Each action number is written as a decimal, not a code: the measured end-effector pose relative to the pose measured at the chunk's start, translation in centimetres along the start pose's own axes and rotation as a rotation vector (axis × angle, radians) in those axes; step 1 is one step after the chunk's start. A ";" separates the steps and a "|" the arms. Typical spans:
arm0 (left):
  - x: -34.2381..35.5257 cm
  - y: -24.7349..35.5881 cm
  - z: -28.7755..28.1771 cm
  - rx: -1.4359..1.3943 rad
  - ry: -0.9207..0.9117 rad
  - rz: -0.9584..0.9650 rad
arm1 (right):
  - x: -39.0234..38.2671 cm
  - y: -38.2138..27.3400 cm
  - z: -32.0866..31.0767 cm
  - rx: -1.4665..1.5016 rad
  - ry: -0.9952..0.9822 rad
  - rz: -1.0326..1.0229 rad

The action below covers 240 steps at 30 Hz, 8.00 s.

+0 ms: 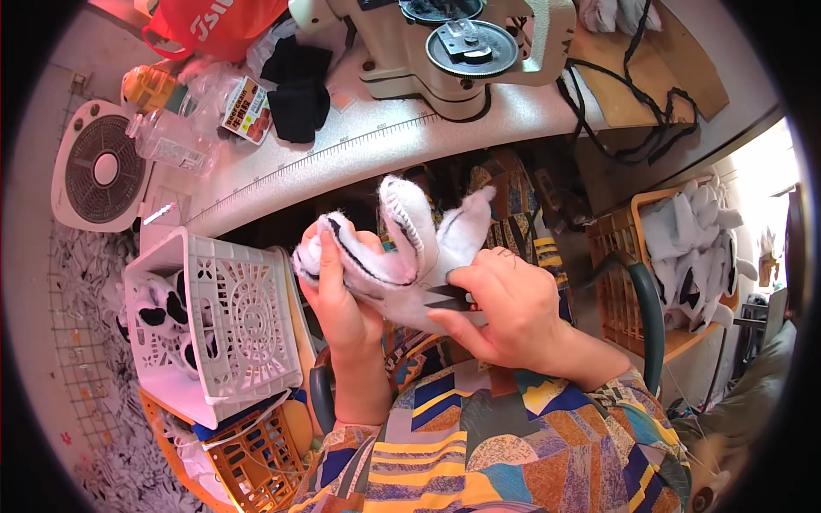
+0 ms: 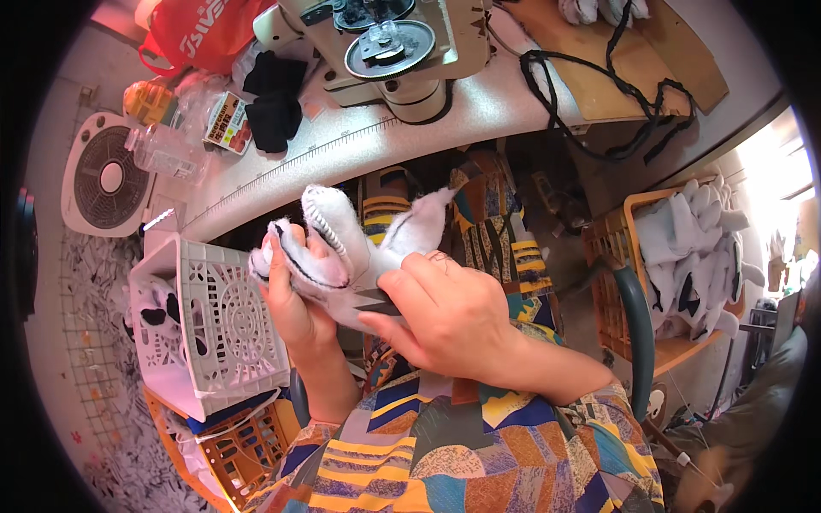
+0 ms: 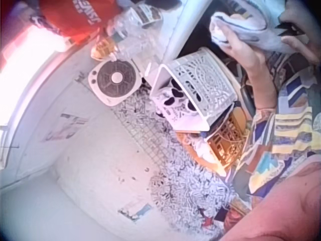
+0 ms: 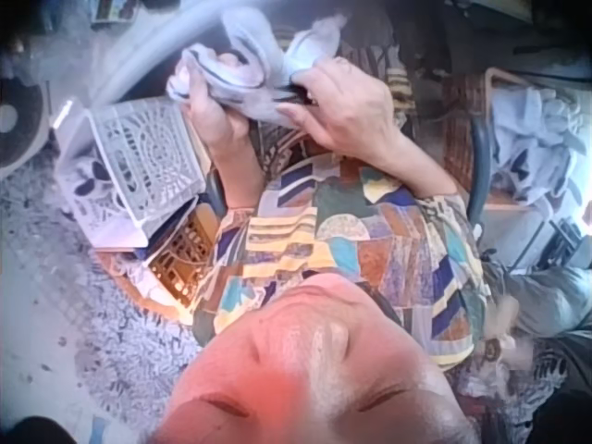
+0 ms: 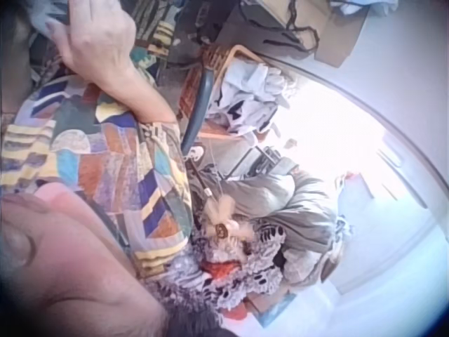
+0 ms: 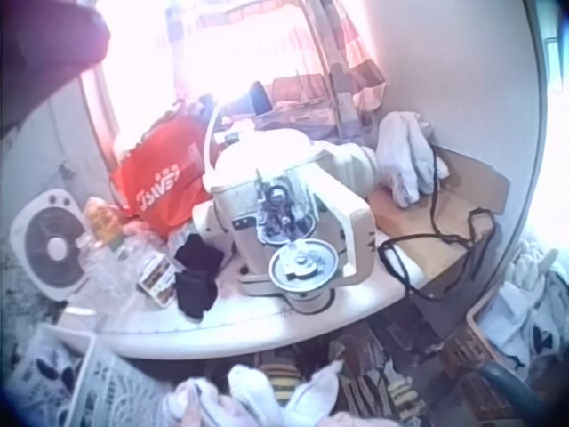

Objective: Using a specialty sewing machine to join components of a white fabric glove.

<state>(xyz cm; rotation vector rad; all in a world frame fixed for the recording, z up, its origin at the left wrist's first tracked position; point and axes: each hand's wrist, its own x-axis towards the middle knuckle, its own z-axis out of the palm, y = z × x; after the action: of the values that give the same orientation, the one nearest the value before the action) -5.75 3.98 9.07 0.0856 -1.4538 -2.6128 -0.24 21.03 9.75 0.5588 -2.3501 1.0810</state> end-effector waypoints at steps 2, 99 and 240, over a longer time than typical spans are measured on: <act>-0.1 0.0 0.1 -0.005 -0.007 -0.004 | 0.1 0.2 0.4 0.052 0.029 -0.012; 12.0 0.5 5.3 0.797 -1.419 0.632 | 9.4 9.3 -5.2 0.261 -0.456 0.301; 9.8 -2.3 7.3 -0.289 -0.245 0.243 | 21.9 0.5 -4.1 -0.001 -0.524 0.234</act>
<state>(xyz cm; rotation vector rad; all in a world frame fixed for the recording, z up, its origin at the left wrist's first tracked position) -16.58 9.71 11.20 -0.4290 -1.0507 -2.6629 -16.89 21.13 24.58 0.6392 -2.9305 1.1379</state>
